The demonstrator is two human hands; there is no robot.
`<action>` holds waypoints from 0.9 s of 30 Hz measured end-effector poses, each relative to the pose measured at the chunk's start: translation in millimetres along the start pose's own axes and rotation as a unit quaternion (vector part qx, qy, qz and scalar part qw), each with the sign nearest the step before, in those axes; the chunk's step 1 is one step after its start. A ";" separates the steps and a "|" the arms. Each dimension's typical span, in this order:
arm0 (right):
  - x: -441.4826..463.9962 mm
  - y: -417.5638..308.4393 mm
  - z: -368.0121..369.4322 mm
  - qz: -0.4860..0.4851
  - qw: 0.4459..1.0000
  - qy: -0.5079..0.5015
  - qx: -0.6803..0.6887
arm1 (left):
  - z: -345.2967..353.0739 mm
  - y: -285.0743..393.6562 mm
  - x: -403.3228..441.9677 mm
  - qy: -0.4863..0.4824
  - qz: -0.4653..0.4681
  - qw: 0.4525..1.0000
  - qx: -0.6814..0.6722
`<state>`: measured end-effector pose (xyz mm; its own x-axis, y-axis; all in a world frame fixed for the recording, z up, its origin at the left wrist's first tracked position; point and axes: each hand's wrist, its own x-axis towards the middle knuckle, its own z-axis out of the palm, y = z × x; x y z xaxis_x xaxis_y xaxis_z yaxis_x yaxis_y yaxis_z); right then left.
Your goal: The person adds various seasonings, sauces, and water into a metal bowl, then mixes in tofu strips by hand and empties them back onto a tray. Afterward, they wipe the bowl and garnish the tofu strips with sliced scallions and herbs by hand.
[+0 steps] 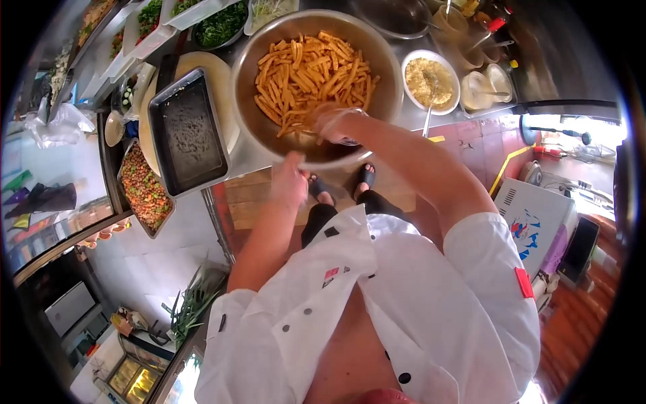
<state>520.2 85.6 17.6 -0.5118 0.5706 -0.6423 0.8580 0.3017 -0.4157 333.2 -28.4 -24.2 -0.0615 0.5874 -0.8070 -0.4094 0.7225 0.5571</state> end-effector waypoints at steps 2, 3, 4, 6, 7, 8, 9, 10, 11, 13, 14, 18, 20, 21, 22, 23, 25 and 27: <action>12.7 17.5 -2.6 -0.036 0.978 0.028 -0.202 | -6.3 -12.8 -20.0 -0.006 0.014 1.000 -0.026; 13.8 19.9 -9.8 -0.039 0.954 0.015 -0.297 | -11.2 -26.3 -32.7 -0.011 0.026 0.996 -0.079; 5.9 13.0 -14.9 -0.039 0.954 0.017 -0.297 | -15.9 -30.0 -32.6 -0.011 0.031 0.994 -0.106; 6.7 12.6 8.5 -0.031 0.971 0.002 -0.239 | -26.4 -34.1 -24.4 -0.013 0.007 0.993 -0.121; 17.0 22.4 30.6 -0.056 0.979 0.028 -0.194 | -28.1 -33.4 -18.6 -0.016 -0.023 0.993 -0.112; 13.5 16.3 33.1 -0.057 0.978 0.025 -0.197 | -22.0 -28.8 -17.3 -0.015 -0.023 0.993 -0.116; 3.3 6.1 34.8 -0.068 0.990 -0.002 -0.122 | -10.1 -20.6 -15.4 0.009 -0.020 0.996 -0.083; -7.0 -4.6 36.4 -0.078 0.996 -0.032 -0.042 | -3.8 -17.0 -13.4 0.036 -0.020 0.998 -0.050; -14.3 -14.0 33.1 -0.079 0.995 -0.036 -0.044 | -13.0 -19.4 0.3 0.029 -0.043 0.998 0.029; -21.4 -30.2 21.1 -0.077 0.996 -0.001 0.053 | -16.4 -23.0 16.7 -0.006 -0.012 1.000 0.004; -12.1 -31.5 20.3 -0.076 0.996 -0.004 0.050 | -18.9 -25.2 22.7 -0.041 0.020 0.999 -0.019; 46.6 -40.9 8.7 -0.274 0.920 -0.080 -0.267 | -35.8 -18.9 47.5 -0.067 0.034 0.994 0.083; 66.6 -47.9 1.2 -0.360 0.832 -0.062 -0.418 | -37.1 -2.3 37.6 -0.080 0.014 0.990 0.119; 72.6 -51.1 -11.8 -0.311 0.858 -0.069 -0.403 | -36.4 6.0 30.8 -0.078 -0.007 0.987 0.142; 77.0 -54.9 -30.1 -0.261 0.881 -0.076 -0.388 | -38.6 9.4 29.1 -0.075 -0.027 0.983 0.166; 81.5 -58.5 -49.9 -0.210 0.901 -0.082 -0.371 | -49.9 -2.1 41.2 -0.078 -0.024 0.983 0.165; 94.2 -59.2 -85.3 -0.108 0.930 -0.097 -0.337 | -57.8 2.6 37.1 -0.073 -0.015 0.983 0.169; 117.0 -25.7 -94.6 0.005 0.982 -0.073 -0.175 | -62.4 14.8 25.8 -0.072 -0.009 0.984 0.161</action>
<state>442.4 216.8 14.0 -0.4824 0.4671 -0.7410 0.8121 0.5555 -0.1785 268.8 -25.3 -48.9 0.0817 0.6023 -0.7941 -0.0980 0.7977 0.5950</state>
